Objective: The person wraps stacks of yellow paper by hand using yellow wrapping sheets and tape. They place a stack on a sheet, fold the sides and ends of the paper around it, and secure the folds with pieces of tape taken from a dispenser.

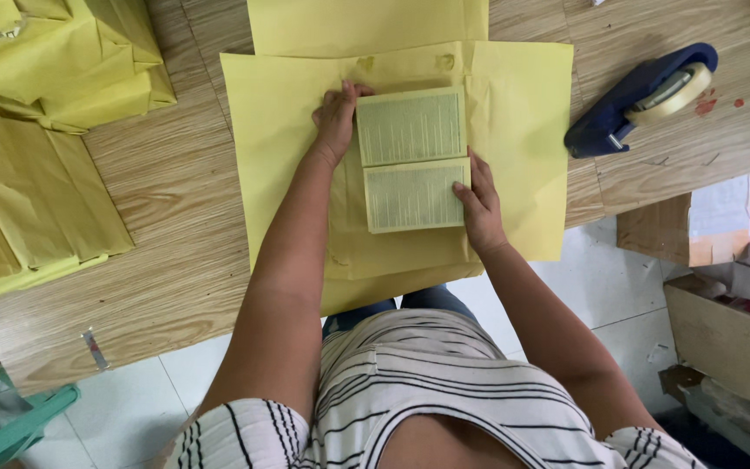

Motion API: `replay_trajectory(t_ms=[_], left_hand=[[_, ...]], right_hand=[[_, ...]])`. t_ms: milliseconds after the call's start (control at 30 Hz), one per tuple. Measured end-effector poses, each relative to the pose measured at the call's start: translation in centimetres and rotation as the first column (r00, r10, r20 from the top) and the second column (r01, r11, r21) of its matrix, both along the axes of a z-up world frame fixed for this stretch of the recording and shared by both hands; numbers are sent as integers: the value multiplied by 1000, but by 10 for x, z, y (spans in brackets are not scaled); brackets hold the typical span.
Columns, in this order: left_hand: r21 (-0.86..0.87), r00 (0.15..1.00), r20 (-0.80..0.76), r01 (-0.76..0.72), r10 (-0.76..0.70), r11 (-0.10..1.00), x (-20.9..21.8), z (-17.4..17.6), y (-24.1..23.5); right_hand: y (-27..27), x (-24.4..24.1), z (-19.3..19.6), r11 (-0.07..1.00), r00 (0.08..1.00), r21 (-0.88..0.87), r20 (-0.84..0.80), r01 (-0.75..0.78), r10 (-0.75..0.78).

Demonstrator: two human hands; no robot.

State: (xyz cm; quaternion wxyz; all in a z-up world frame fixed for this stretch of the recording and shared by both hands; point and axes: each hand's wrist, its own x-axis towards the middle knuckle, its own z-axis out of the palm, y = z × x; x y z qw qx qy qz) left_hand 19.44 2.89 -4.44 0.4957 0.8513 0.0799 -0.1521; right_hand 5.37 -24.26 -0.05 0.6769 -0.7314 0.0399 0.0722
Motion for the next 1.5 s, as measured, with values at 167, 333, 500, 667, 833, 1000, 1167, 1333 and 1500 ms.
replay_trajectory(t_ms=[167,333,500,667,833,1000,1167,1333,1500], left_hand=[[-82,986,121,-103,113,991,-17,-1,1],[-587,978,-35,-188,207,787,-107,95,-30],[-649,991,-29,-119,132,751,-141,67,-36],[-604,990,126,23,67,797,-137,32,-27],[-617,994,93,10,61,787,-140,21,-26],[-617,991,112,15,69,787,-134,11,-25],[-555,991,106,-9,82,832,-129,11,-19],[49,837,524,153,-156,987,-48,98,-34],[383,845,161,422,-509,822,32,125,-104]], right_hand=[[2,-1,5,999,999,-36,-35,14,-15],[-1,-1,2,981,996,190,-71,-44,59],[8,-7,20,986,985,161,-164,-29,56],[14,-13,11,993,983,113,-186,18,3],[8,-15,4,994,985,106,-172,8,10],[9,-15,-10,990,993,124,-104,62,-49],[11,-20,21,993,996,74,-10,89,-88],[4,-83,-1,647,851,-751,247,-134,464],[19,-85,-2,586,528,-791,427,-175,734]])
